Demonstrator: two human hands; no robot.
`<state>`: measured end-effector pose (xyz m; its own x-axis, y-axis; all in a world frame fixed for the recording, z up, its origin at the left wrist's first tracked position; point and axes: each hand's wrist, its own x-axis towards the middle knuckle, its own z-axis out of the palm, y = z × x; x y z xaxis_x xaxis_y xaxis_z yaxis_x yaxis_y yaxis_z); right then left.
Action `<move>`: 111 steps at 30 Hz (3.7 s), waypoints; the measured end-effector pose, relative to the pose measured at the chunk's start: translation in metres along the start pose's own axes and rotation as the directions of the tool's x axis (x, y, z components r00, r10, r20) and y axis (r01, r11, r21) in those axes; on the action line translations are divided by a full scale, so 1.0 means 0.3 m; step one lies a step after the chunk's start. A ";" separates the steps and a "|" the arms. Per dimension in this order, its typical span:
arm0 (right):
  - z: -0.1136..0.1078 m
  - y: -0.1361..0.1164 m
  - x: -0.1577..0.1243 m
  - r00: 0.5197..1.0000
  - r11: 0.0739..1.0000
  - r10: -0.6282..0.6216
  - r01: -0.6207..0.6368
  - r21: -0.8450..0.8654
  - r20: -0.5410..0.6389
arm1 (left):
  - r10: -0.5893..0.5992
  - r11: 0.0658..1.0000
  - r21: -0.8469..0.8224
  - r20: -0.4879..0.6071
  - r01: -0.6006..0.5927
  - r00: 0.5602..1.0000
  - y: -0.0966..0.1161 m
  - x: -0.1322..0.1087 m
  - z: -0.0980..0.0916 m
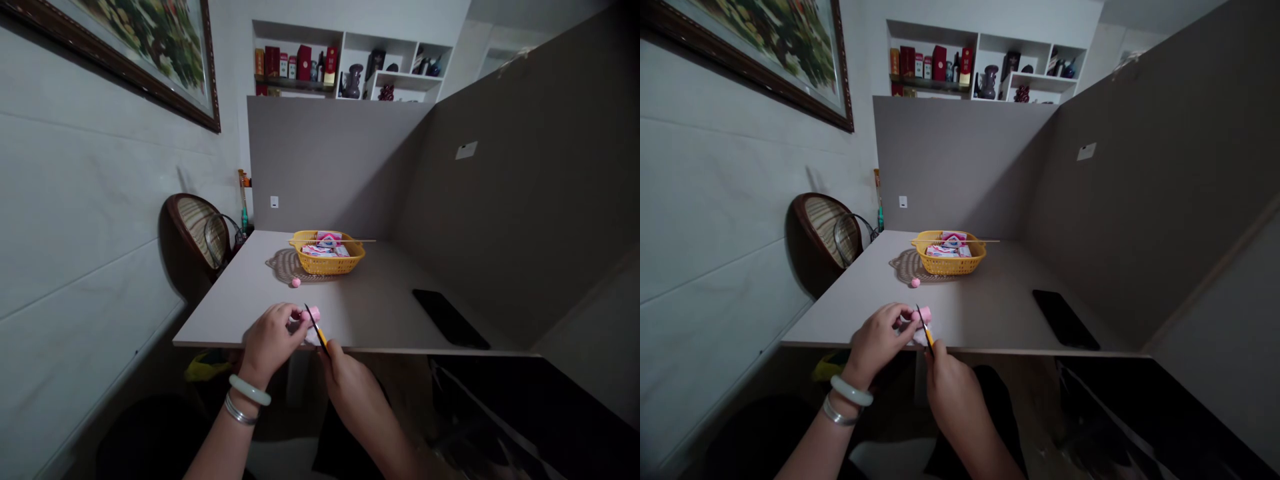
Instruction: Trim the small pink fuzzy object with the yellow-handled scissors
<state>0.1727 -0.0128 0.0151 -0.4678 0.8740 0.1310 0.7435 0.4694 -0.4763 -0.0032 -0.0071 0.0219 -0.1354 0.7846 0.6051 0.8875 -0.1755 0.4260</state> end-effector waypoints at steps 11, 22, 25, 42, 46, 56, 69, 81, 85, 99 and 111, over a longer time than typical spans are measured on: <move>0.003 -0.003 0.009 1.000 1.000 0.014 -0.014 -0.007 0.005 | 0.041 0.997 0.060 0.028 -0.042 0.999 0.003 -0.001 0.002; 0.042 0.049 -0.052 1.000 0.999 0.011 -0.011 -0.033 -0.004 | 0.045 0.999 0.017 0.020 -0.045 0.999 -0.006 -0.002 0.007; 0.015 0.013 -0.006 1.000 0.997 -0.001 0.001 -0.077 -0.002 | 0.058 0.998 0.001 0.025 -0.058 0.998 -0.007 -0.001 0.006; -0.020 -0.002 -0.003 0.999 0.995 0.037 -0.034 -0.094 0.031 | 0.052 0.999 0.005 0.039 -0.052 0.998 -0.004 0.000 0.002; -0.004 -0.016 0.018 1.000 0.997 0.019 -0.018 -0.074 0.014 | 0.045 0.999 0.005 0.029 -0.045 0.999 -0.012 -0.002 0.001; -0.006 0.009 -0.015 1.000 0.995 0.016 -0.014 -0.098 0.017 | 0.071 0.997 -0.013 0.030 -0.070 0.997 -0.007 -0.002 0.000; 0.019 0.047 -0.056 0.997 0.998 0.058 -0.056 -0.037 0.053 | 0.067 0.997 -0.031 0.027 -0.066 0.997 -0.009 -0.004 0.002; 0.013 0.007 -0.005 1.000 0.999 0.030 -0.030 -0.028 0.007 | 0.041 0.999 -0.013 0.035 -0.041 0.999 -0.009 -0.002 0.007; 0.011 0.007 -0.006 1.000 0.999 0.010 -0.010 -0.045 -0.007 | 0.045 0.999 0.029 0.048 -0.046 0.998 -0.004 0.001 0.005; -0.012 -0.014 0.017 1.000 0.996 0.010 -0.009 -0.088 0.009 | 0.089 0.996 -0.001 0.019 -0.089 0.996 -0.012 -0.002 0.010; 0.018 0.051 -0.072 0.999 0.996 0.028 -0.025 -0.087 0.038 | 0.046 0.999 0.016 0.018 -0.046 0.999 -0.010 -0.001 0.011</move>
<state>0.1917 -0.0251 0.0004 -0.4645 0.8816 0.0840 0.7937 0.4565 -0.4021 -0.0045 -0.0048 0.0180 -0.0870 0.7861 0.6119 0.8999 -0.2015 0.3868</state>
